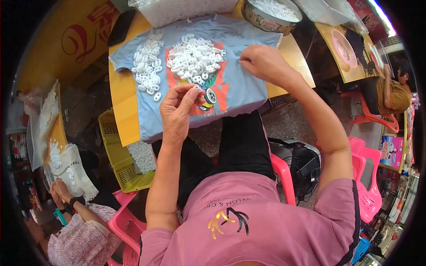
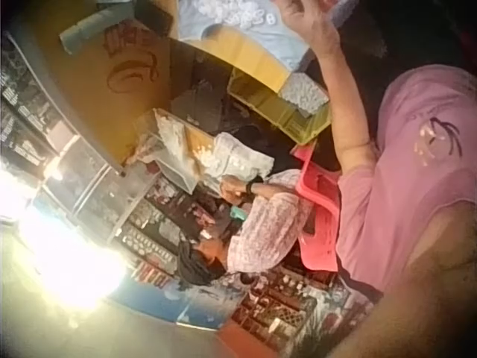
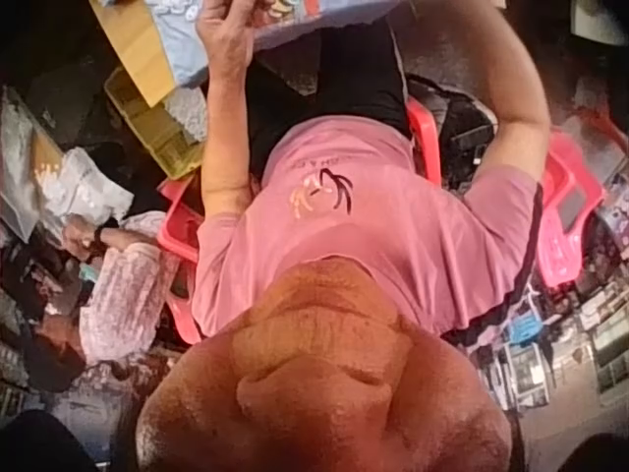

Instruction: Manually inspecting and sorting small white plastic toggles or clips on a table over a t-shirt.

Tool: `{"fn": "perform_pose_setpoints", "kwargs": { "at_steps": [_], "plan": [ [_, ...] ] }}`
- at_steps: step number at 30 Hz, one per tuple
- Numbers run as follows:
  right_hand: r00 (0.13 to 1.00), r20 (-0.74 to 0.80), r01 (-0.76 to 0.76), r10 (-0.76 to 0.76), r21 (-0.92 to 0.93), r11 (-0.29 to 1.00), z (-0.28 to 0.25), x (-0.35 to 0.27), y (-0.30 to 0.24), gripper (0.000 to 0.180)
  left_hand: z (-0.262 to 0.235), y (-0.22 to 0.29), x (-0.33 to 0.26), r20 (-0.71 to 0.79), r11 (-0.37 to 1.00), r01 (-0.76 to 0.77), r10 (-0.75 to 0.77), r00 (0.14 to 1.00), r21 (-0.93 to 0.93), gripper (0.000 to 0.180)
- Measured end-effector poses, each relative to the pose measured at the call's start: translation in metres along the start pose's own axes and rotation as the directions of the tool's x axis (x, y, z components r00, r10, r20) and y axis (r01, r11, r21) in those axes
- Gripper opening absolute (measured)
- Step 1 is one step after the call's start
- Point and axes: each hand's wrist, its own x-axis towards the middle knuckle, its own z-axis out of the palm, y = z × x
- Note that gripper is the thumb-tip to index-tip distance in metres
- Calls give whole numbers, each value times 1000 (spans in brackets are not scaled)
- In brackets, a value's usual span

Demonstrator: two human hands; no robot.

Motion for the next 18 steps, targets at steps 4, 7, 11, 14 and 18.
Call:
{"fn": "perform_pose_setpoints", "kwargs": {
  "at_steps": [4,7,11,14,18],
  "plan": [
    [987,113,-123,111,101,987,-7,4,2,14,2,1,0,-9,1000,0,0,1000,-6,12],
    [992,88,-99,92,76,992,-6,5,3,17,2,1,1,-14,1000,-3,3,1000,-5,13],
    [979,137,-176,154,171,969,-1,8,16,20,2,1,1,-14,1000,-1,1,1000,-8,14],
    [972,108,-231,207,319,919,-5,3,20,20,2,2,0,-17,1000,7,-7,1000,-2,14],
    [963,55,-262,265,435,862,-4,-5,24,18,2,2,1,-13,1000,3,-3,1000,-3,14]
  ]
}}
